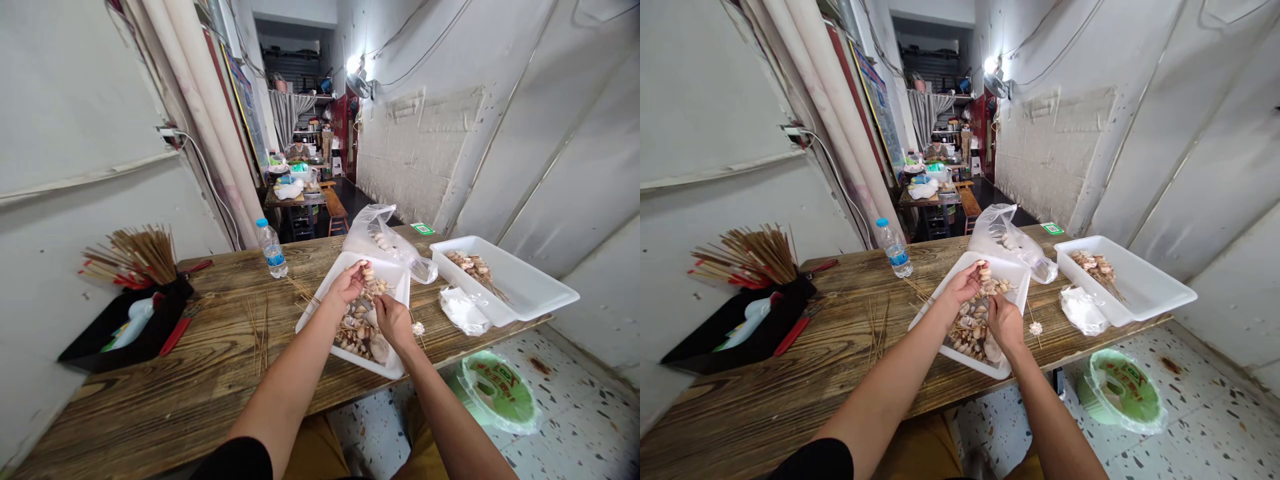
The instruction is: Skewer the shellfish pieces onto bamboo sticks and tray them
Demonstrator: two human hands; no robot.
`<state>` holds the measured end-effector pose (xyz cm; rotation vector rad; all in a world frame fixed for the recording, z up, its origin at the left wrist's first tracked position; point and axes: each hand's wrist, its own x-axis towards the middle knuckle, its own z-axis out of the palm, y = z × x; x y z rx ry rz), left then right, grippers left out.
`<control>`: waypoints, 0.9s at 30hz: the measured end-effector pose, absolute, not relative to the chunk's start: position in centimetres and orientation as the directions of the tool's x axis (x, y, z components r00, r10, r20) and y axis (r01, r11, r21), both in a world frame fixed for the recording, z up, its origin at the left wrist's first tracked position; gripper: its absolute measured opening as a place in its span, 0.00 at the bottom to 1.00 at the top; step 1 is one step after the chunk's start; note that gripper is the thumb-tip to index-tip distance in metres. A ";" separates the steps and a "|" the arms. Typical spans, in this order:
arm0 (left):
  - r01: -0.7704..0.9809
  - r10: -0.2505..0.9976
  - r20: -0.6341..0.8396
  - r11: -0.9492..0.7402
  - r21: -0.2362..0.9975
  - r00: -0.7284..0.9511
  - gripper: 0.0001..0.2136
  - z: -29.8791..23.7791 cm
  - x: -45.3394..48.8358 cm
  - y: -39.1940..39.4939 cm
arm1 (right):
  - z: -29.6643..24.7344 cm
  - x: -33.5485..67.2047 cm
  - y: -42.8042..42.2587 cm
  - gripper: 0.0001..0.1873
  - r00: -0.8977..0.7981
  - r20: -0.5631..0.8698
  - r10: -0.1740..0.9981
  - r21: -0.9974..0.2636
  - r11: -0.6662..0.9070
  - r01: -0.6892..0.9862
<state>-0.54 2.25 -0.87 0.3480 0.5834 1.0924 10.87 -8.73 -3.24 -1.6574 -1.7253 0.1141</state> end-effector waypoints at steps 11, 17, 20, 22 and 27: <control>-0.732 0.901 -0.267 0.434 0.525 0.343 0.06 -1.0 -0.4 2.3 | -3.2 10.9 -8.9 0.18 0.100 0.437 0.894 -0.539 0.172 0.825; -0.733 0.901 -0.276 0.434 0.524 0.336 0.07 -0.9 -0.4 2.3 | -3.3 10.8 -8.8 0.18 0.090 0.437 0.895 -0.528 0.174 0.831; -0.730 0.902 -0.270 0.432 0.529 0.338 0.06 -0.9 -0.4 2.3 | -3.4 10.9 -8.8 0.19 0.086 0.446 0.891 -0.524 0.182 0.832; -0.734 0.904 -0.266 0.427 0.528 0.334 0.06 -0.9 -0.4 2.3 | -3.5 10.9 -8.7 0.19 0.088 0.448 0.890 -0.525 0.182 0.832; -0.730 0.906 -0.264 0.424 0.536 0.332 0.05 -1.0 -0.4 2.2 | -3.5 10.9 -8.7 0.19 0.084 0.445 0.892 -0.527 0.185 0.830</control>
